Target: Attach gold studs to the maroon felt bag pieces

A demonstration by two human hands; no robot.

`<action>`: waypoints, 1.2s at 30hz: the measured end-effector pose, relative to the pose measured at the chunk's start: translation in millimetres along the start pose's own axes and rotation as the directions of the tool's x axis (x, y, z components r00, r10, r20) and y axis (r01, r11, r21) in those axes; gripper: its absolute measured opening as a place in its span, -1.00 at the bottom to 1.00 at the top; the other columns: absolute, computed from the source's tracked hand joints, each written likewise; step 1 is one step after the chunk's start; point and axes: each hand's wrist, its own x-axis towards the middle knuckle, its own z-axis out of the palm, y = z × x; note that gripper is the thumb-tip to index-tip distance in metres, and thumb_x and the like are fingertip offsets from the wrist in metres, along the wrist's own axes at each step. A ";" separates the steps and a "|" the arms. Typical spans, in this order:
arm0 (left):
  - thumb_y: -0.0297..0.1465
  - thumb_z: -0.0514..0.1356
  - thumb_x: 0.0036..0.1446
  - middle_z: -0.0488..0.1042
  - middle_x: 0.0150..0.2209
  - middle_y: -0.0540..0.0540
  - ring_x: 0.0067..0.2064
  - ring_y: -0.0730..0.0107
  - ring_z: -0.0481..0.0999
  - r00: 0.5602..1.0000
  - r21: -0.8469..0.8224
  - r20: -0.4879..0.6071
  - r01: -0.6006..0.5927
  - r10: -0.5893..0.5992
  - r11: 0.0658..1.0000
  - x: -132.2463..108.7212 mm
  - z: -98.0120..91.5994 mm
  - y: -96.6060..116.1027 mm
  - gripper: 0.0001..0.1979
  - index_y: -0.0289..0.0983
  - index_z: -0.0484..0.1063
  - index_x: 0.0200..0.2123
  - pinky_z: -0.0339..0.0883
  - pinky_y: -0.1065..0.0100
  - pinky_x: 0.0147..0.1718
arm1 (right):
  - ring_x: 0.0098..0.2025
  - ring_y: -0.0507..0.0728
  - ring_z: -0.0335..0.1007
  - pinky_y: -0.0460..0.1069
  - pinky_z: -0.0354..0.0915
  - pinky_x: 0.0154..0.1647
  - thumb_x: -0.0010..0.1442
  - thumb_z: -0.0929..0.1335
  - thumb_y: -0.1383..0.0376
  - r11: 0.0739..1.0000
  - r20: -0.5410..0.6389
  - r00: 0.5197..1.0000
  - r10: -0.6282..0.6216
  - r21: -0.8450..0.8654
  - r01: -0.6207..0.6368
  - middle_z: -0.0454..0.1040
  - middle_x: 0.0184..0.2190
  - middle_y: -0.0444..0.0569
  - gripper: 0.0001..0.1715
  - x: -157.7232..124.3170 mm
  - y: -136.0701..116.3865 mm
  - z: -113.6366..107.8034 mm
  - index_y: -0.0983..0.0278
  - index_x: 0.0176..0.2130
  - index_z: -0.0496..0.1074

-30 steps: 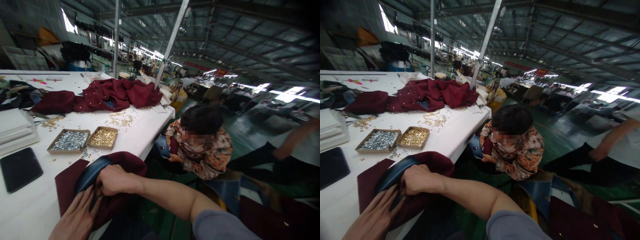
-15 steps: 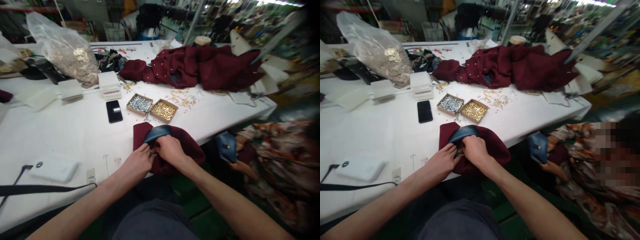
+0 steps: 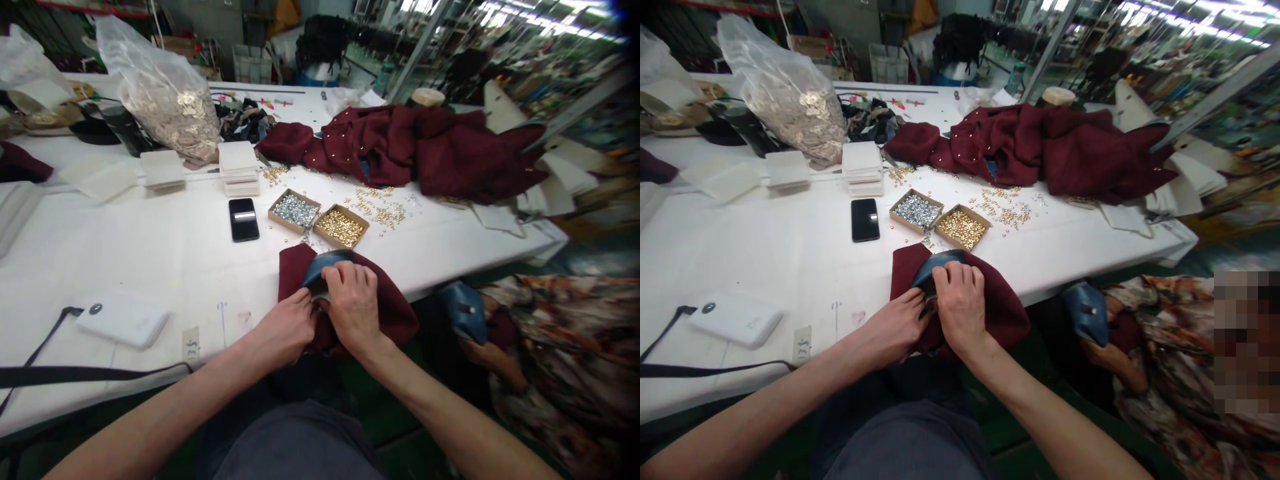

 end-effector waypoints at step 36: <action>0.07 0.39 0.32 0.73 0.00 -0.25 0.04 -0.03 0.67 0.368 -0.919 0.386 0.233 -0.846 -0.318 -23.3 15.0 58.2 -0.41 -0.33 0.62 0.09 0.52 0.18 -0.01 | -0.02 0.33 0.63 0.06 0.25 -0.08 0.21 0.48 0.47 0.863 0.544 0.672 -0.503 0.276 0.423 0.69 -0.08 0.11 -0.68 83.5 14.7 9.9 0.27 -0.03 0.52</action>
